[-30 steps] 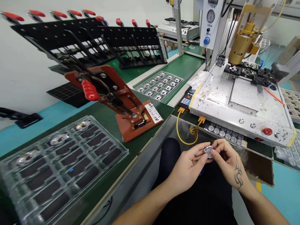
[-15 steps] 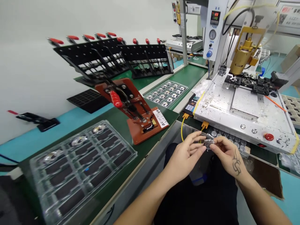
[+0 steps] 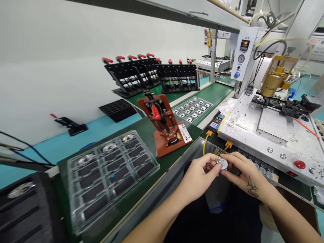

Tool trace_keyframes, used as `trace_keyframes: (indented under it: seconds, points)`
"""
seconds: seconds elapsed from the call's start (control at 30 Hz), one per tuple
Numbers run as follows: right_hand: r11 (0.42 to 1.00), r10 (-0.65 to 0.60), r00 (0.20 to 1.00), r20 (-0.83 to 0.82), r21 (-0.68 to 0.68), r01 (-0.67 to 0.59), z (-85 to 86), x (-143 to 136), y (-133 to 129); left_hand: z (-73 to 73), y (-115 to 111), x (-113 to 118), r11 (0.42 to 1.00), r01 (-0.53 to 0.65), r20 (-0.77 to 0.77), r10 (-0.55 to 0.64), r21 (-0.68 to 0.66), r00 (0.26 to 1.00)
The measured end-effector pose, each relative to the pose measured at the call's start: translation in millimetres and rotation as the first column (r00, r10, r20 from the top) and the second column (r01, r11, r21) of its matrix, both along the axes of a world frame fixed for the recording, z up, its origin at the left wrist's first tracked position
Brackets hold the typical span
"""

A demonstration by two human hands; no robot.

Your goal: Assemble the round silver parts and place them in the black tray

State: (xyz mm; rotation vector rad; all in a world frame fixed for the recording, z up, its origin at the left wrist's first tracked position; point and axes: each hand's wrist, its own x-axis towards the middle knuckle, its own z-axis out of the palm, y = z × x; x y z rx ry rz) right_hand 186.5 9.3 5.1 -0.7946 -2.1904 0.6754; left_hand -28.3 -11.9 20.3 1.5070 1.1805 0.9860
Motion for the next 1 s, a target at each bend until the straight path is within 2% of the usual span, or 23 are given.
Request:
trace_keyframes:
  seconds: [0.1,0.17,0.2,0.23,0.27,0.3,0.33,0.37,0.4,0.47,0.5,0.53,0.57,0.63,0.7,0.73,0.8,0.87,0.93,0.97,1.0]
  points:
    - [0.982,0.023,0.997,0.077,0.187,-0.037,7.6,-2.7,11.4,20.3,-0.2,-12.2,0.992,0.025,-0.127,-0.009,0.124,0.992]
    - [0.960,0.008,0.997,0.072,0.280,-0.028,10.2,-5.1,19.9,41.8,6.1,-29.8,0.955,-0.043,-0.172,0.097,0.295,0.980]
    - [0.953,-0.008,0.998,0.057,0.303,-0.010,11.0,-6.6,24.4,53.3,12.0,-41.6,0.896,-0.120,-0.166,0.208,0.428,0.964]
    - [0.951,-0.031,0.999,0.035,0.308,0.019,11.8,-8.2,28.9,64.2,19.8,-55.0,0.790,-0.198,-0.134,0.333,0.580,0.933]
    - [0.953,-0.060,0.998,0.008,0.299,0.054,12.7,-10.0,33.2,73.6,29.1,-69.3,0.648,-0.237,-0.094,0.433,0.724,0.897]
    - [0.953,-0.089,0.996,-0.025,0.287,0.092,13.7,-12.2,37.1,80.9,39.2,-83.8,0.507,-0.208,-0.079,0.487,0.836,0.870]
    - [0.952,-0.114,0.991,-0.065,0.278,0.128,14.8,-14.6,40.6,85.6,49.6,-97.5,0.401,-0.118,-0.109,0.501,0.909,0.858]
    - [0.951,-0.130,0.986,-0.101,0.269,0.152,16.0,-17.3,43.5,88.1,59.4,-109.6,0.340,0.010,-0.188,0.494,0.940,0.849]
    - [0.952,-0.134,0.982,-0.131,0.258,0.164,17.2,-20.4,46.2,88.7,68.1,-119.4,0.315,0.142,-0.287,0.481,0.938,0.828]
    - [0.962,-0.118,0.978,-0.172,0.224,0.155,19.2,-28.0,51.1,88.4,81.0,-130.6,0.315,0.318,-0.437,0.460,0.894,0.773]
    - [0.970,-0.109,0.977,-0.185,0.194,0.145,20.0,-32.9,54.0,89.8,85.5,-132.3,0.313,0.330,-0.446,0.459,0.891,0.768]
    - [0.978,-0.103,0.975,-0.197,0.162,0.136,20.8,-38.9,57.6,93.5,89.6,-132.3,0.308,0.292,-0.411,0.464,0.905,0.785]
    - [0.984,-0.097,0.973,-0.209,0.129,0.126,21.5,-46.1,62.0,100.1,93.9,-131.4,0.308,0.209,-0.339,0.472,0.928,0.814]
    - [0.993,-0.079,0.971,-0.228,0.070,0.098,22.6,-63.8,73.4,120.9,106.6,-131.7,0.329,-0.034,-0.139,0.487,0.944,0.862]
    - [0.998,-0.050,0.972,-0.228,0.029,0.058,21.8,-83.4,86.8,144.6,125.0,-141.4,0.395,-0.256,0.027,0.500,0.882,0.865]
    - [0.999,-0.034,0.975,-0.219,0.012,0.038,20.0,-92.6,93.3,153.6,134.5,-151.0,0.445,-0.322,0.066,0.501,0.836,0.863]
    - [1.000,-0.004,0.983,-0.186,-0.017,0.001,12.3,-106.5,104.7,159.2,146.6,-177.9,0.535,-0.408,0.063,0.549,0.739,0.833]
    - [0.999,0.024,0.989,-0.146,-0.030,-0.028,-0.4,-113.3,113.5,144.4,142.9,-207.3,0.564,-0.469,-0.046,0.671,0.680,0.740]
    - [0.999,0.048,0.994,-0.097,0.008,-0.048,-15.2,-115.9,120.9,112.2,124.0,-228.4,0.589,-0.493,-0.232,0.761,0.640,0.606]
    - [0.997,0.062,0.996,-0.067,0.039,-0.059,-22.3,-117.2,124.7,92.2,111.7,-233.5,0.654,-0.479,-0.349,0.736,0.585,0.580]
    - [0.995,0.076,0.996,-0.036,0.068,-0.074,-28.6,-119.5,128.7,71.1,99.6,-234.4,0.759,-0.442,-0.465,0.646,0.478,0.606]
